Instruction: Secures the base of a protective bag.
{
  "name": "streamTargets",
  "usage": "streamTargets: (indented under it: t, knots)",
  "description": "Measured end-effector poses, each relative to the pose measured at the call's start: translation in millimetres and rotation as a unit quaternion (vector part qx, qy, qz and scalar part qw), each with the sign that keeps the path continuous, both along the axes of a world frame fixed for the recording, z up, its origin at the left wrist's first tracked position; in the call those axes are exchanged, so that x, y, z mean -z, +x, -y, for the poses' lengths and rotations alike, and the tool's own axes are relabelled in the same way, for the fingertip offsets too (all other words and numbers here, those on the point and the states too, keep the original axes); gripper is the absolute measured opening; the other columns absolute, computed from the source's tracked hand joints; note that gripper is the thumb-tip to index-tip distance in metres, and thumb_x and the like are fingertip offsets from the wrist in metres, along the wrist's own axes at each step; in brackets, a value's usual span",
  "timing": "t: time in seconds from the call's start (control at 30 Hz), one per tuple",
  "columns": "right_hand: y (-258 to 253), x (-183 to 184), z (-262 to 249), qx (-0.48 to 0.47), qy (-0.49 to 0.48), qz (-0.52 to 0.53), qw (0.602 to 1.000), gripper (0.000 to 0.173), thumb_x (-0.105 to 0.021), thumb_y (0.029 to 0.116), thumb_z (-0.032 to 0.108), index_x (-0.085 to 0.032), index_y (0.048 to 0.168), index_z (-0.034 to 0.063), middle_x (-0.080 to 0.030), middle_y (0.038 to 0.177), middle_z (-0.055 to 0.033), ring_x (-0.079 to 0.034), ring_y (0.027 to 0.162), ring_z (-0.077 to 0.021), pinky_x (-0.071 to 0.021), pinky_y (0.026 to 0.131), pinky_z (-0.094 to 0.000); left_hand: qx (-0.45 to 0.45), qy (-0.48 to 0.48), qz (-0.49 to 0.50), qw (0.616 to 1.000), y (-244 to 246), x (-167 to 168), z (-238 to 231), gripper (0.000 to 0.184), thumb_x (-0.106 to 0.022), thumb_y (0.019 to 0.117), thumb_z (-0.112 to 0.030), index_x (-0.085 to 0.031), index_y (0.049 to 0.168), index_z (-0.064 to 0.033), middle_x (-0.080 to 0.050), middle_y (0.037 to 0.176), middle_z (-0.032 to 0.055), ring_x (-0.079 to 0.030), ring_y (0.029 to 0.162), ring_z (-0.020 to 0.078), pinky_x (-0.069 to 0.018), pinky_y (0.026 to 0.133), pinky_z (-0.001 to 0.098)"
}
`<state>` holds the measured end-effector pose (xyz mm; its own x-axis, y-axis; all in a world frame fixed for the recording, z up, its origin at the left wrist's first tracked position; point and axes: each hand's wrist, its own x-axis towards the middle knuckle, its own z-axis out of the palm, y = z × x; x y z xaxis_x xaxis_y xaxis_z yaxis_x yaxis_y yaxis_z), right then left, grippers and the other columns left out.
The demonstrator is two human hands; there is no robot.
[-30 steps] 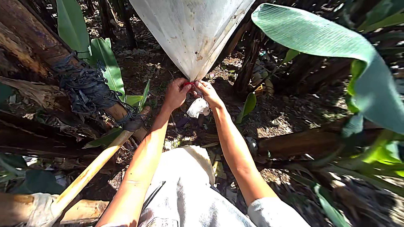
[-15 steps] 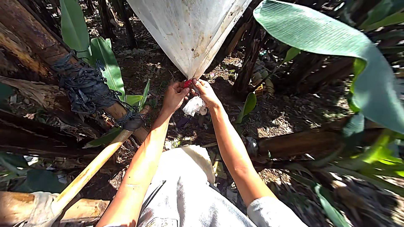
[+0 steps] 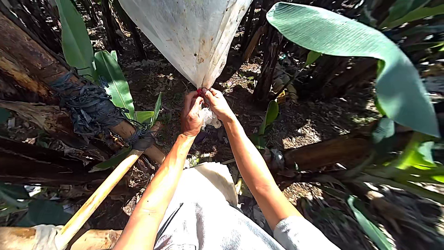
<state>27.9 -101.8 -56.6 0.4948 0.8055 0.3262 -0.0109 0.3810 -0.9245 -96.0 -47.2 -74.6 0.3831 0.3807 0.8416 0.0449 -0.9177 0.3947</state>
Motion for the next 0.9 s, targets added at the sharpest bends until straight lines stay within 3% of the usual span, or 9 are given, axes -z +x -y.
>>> streamTargets:
  t: [0.07,0.17,0.37,0.43,0.5,0.6,0.7,0.8,0.9]
  knots:
    - [-0.5,1.2,0.4,-0.007,0.006,0.008,1.000,0.024,-0.044,0.1092,0.019,-0.062,0.100,0.0059,-0.056,0.069,0.0053,-0.049,0.055,-0.0018,-0.0450,0.054,-0.0201,0.014,-0.023,0.005,1.000,0.5,-9.6,0.0,0.014,-0.062,0.0993,-0.004,-0.069,0.111,0.0004,-0.057,0.140,0.0167,-0.061,0.124,0.0234,-0.0533,0.103,0.0337]
    - [1.7,3.5,1.3,-0.016,0.017,0.022,0.999,0.024,-0.045,0.1087,0.018,-0.063,0.100,0.0055,-0.055,0.068,0.0049,-0.049,0.056,-0.0027,-0.0456,0.054,-0.0211,0.031,-0.051,-0.009,0.998,1.1,-20.4,-0.2,0.009,-0.061,0.0993,-0.004,-0.066,0.107,-0.0024,-0.059,0.136,0.0161,-0.061,0.124,0.0239,-0.0535,0.103,0.0365]
    - [4.0,6.1,4.6,-0.033,0.005,0.027,0.999,0.025,-0.044,0.1094,0.019,-0.063,0.105,0.0041,-0.058,0.071,0.0033,-0.053,0.059,-0.0039,-0.0484,0.057,-0.0219,0.038,-0.109,-0.043,0.992,0.6,-22.0,-5.7,0.011,-0.059,0.1012,-0.006,-0.066,0.109,-0.0022,-0.068,0.106,0.0137,-0.069,0.096,0.0224,-0.0576,0.087,0.0396]
    - [4.7,8.3,4.2,-0.041,0.012,0.005,0.999,0.025,-0.045,0.1095,0.022,-0.063,0.105,0.0053,-0.060,0.074,0.0033,-0.054,0.061,-0.0038,-0.0492,0.059,-0.0218,0.053,-0.108,-0.022,0.992,-0.7,-15.0,-7.4,0.009,-0.062,0.1006,-0.008,-0.066,0.108,-0.0040,-0.067,0.114,0.0123,-0.067,0.103,0.0205,-0.0571,0.090,0.0375]
    - [6.0,8.7,4.5,-0.044,0.017,-0.011,0.999,0.025,-0.045,0.1095,0.024,-0.063,0.105,0.0068,-0.060,0.075,0.0039,-0.055,0.062,-0.0031,-0.0505,0.060,-0.0212,0.089,-0.108,-0.009,0.990,-3.6,-6.9,-11.5,0.009,-0.063,0.0990,-0.006,-0.066,0.107,-0.0039,-0.062,0.132,0.0131,-0.063,0.120,0.0199,-0.0560,0.098,0.0360]
    - [8.3,5.9,4.2,-0.049,0.016,-0.011,0.999,0.025,-0.044,0.1098,0.023,-0.063,0.104,0.0065,-0.061,0.075,0.0033,-0.056,0.063,-0.0033,-0.0509,0.060,-0.0212,0.144,-0.169,0.013,0.975,-5.3,1.5,-14.4,0.020,-0.063,0.0973,-0.003,-0.062,0.117,-0.0017,-0.059,0.136,0.0126,-0.066,0.113,0.0171,-0.0604,0.089,0.0328]
    - [9.2,2.9,3.6,-0.058,0.014,-0.013,0.998,0.025,-0.043,0.1101,0.022,-0.062,0.104,0.0068,-0.060,0.076,0.0034,-0.055,0.063,-0.0031,-0.0501,0.060,-0.0203,0.200,-0.304,0.044,0.930,-0.6,-6.6,-14.3,0.048,-0.065,0.0925,-0.001,-0.047,0.137,-0.0003,-0.065,0.125,0.0137,-0.070,0.101,0.0196,-0.0621,0.086,0.0366]
    - [9.3,2.0,2.2,-0.066,0.018,-0.009,0.998,0.025,-0.042,0.1103,0.021,-0.062,0.104,0.0063,-0.061,0.076,0.0032,-0.055,0.062,-0.0028,-0.0501,0.060,-0.0202,0.217,-0.382,0.068,0.896,6.3,-16.0,-16.8,0.042,-0.071,0.0942,-0.007,-0.055,0.132,0.0008,-0.069,0.111,0.0109,-0.071,0.091,0.0159,-0.0613,0.083,0.0333]
    - [10.4,2.7,1.3,-0.056,0.015,0.015,0.998,0.027,-0.042,0.1103,0.022,-0.063,0.105,0.0061,-0.060,0.074,0.0038,-0.055,0.062,-0.0032,-0.0503,0.059,-0.0212,0.202,-0.381,0.079,0.899,9.7,-18.8,-17.9,0.034,-0.073,0.0947,-0.013,-0.060,0.124,-0.0008,-0.069,0.106,0.0091,-0.070,0.089,0.0155,-0.0617,0.079,0.0327]
